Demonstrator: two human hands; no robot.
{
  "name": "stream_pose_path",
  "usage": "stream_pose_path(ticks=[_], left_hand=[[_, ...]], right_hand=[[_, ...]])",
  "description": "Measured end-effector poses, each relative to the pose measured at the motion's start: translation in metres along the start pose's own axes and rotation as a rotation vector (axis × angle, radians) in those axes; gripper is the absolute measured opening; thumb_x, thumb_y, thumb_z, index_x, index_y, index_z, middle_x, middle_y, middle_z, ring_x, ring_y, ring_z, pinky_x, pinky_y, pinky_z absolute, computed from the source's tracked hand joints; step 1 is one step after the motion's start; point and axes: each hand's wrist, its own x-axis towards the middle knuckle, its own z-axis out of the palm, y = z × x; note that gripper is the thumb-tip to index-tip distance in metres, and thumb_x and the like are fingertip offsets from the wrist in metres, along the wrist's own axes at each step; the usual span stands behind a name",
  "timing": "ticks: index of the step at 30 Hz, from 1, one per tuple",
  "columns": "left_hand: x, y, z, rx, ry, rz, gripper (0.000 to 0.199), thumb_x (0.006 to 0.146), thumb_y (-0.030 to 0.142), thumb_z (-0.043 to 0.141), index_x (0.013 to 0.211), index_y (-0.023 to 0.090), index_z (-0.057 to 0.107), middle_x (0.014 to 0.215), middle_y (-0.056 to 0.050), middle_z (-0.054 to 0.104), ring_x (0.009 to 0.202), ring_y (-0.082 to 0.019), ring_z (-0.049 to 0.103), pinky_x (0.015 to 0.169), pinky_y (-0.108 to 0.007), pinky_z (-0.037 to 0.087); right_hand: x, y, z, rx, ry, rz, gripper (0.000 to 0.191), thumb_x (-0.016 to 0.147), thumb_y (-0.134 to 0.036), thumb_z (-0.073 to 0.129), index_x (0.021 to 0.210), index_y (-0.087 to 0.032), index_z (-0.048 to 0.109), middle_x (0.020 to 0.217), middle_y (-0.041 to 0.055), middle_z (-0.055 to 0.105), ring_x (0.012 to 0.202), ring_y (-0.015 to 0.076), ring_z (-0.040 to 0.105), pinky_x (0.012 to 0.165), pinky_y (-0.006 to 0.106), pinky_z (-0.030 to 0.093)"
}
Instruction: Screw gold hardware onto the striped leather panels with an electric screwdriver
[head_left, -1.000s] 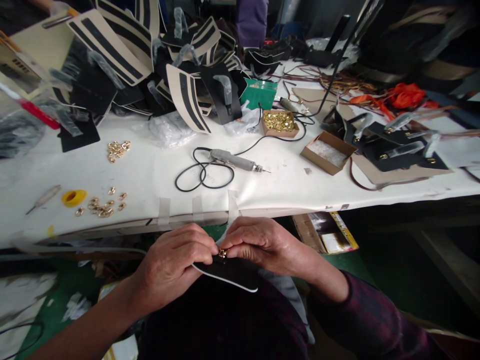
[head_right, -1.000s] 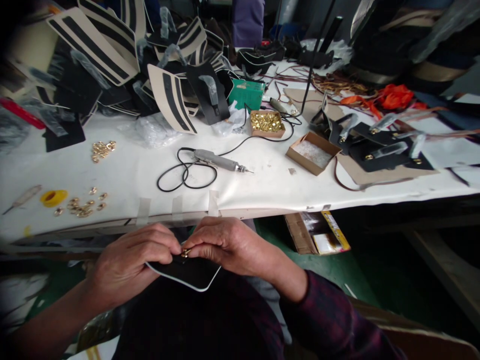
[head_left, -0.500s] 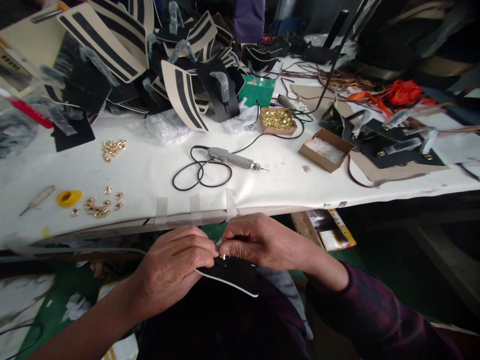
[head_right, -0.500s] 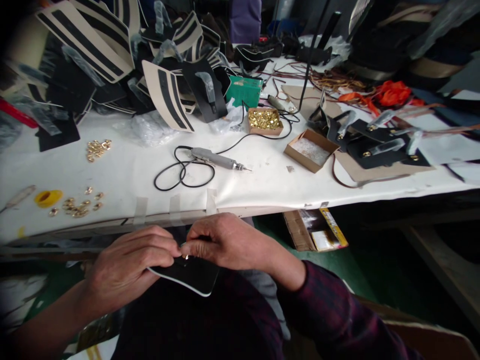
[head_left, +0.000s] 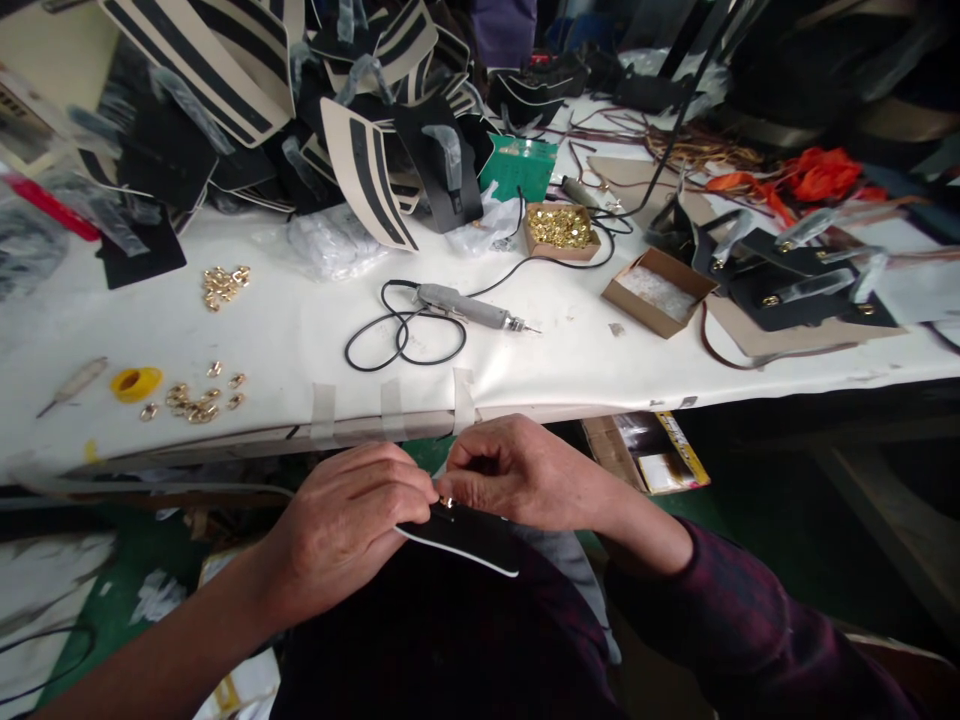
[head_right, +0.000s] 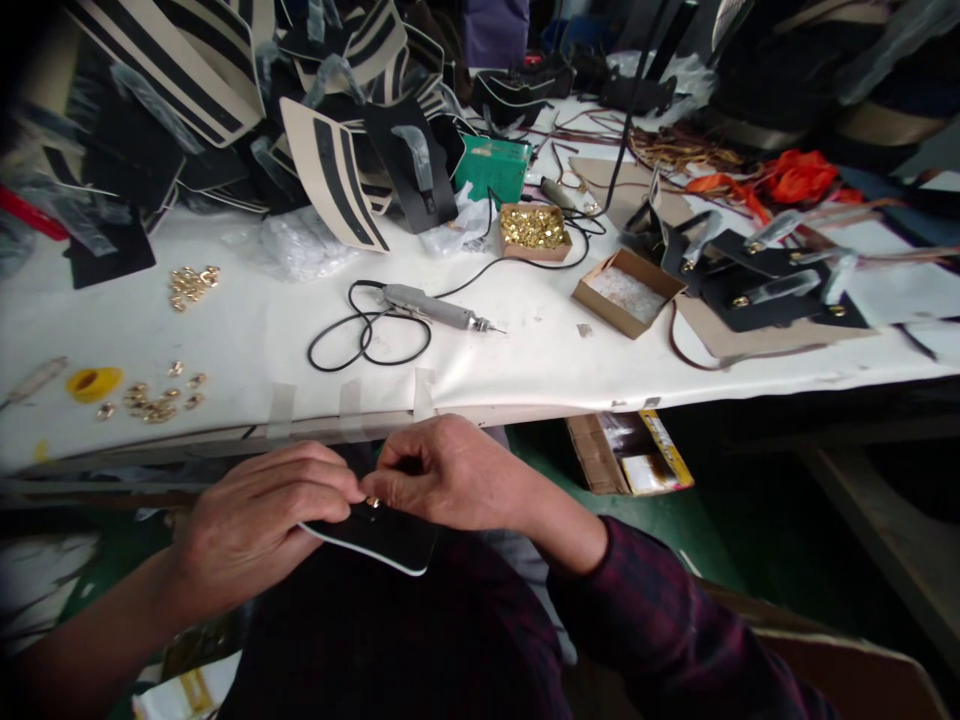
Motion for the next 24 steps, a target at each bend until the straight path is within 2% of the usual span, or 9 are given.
stream_pose_path(ticks=[8, 14, 19, 24], left_hand=[[0.004, 0.002, 0.000, -0.004, 0.036, -0.023, 0.031, 0.087, -0.008, 0.061, 0.092, 0.022, 0.063, 0.092, -0.001, 0.078, 0.088, -0.015, 0.073, 0.086, -0.029, 0.061], [-0.001, 0.000, 0.001, 0.010, 0.024, -0.028, 0.029, 0.088, -0.007, 0.065, 0.095, 0.021, 0.064, 0.095, -0.003, 0.078, 0.093, -0.017, 0.073, 0.088, -0.032, 0.060], [0.002, 0.003, -0.001, 0.078, 0.049, 0.029, 0.032, 0.087, -0.006, 0.070, 0.106, 0.019, 0.069, 0.095, -0.003, 0.078, 0.091, -0.016, 0.072, 0.090, -0.033, 0.060], [0.002, 0.007, -0.004, 0.095, 0.051, 0.027, 0.028, 0.088, -0.007, 0.067, 0.101, 0.018, 0.071, 0.094, -0.003, 0.078, 0.093, -0.016, 0.071, 0.089, -0.032, 0.060]], right_hand=[[-0.001, 0.000, 0.002, 0.016, 0.035, 0.020, 0.035, 0.095, -0.047, 0.071, 0.084, -0.014, 0.075, 0.066, -0.0032, 0.058, 0.060, 0.0090, 0.046, 0.052, 0.021, 0.034], [-0.002, 0.010, 0.001, 0.176, -0.056, 0.052, 0.036, 0.090, -0.050, 0.078, 0.092, -0.014, 0.075, 0.069, -0.0036, 0.057, 0.062, 0.0088, 0.046, 0.054, 0.020, 0.037], [0.003, 0.014, 0.003, 0.262, -0.041, 0.046, 0.040, 0.091, -0.053, 0.076, 0.100, -0.014, 0.079, 0.079, 0.0004, 0.067, 0.069, 0.0114, 0.055, 0.063, 0.022, 0.045], [0.004, 0.015, 0.008, 0.308, -0.037, 0.038, 0.037, 0.088, -0.050, 0.081, 0.098, -0.014, 0.080, 0.081, 0.0015, 0.070, 0.072, 0.0126, 0.058, 0.066, 0.023, 0.047]])
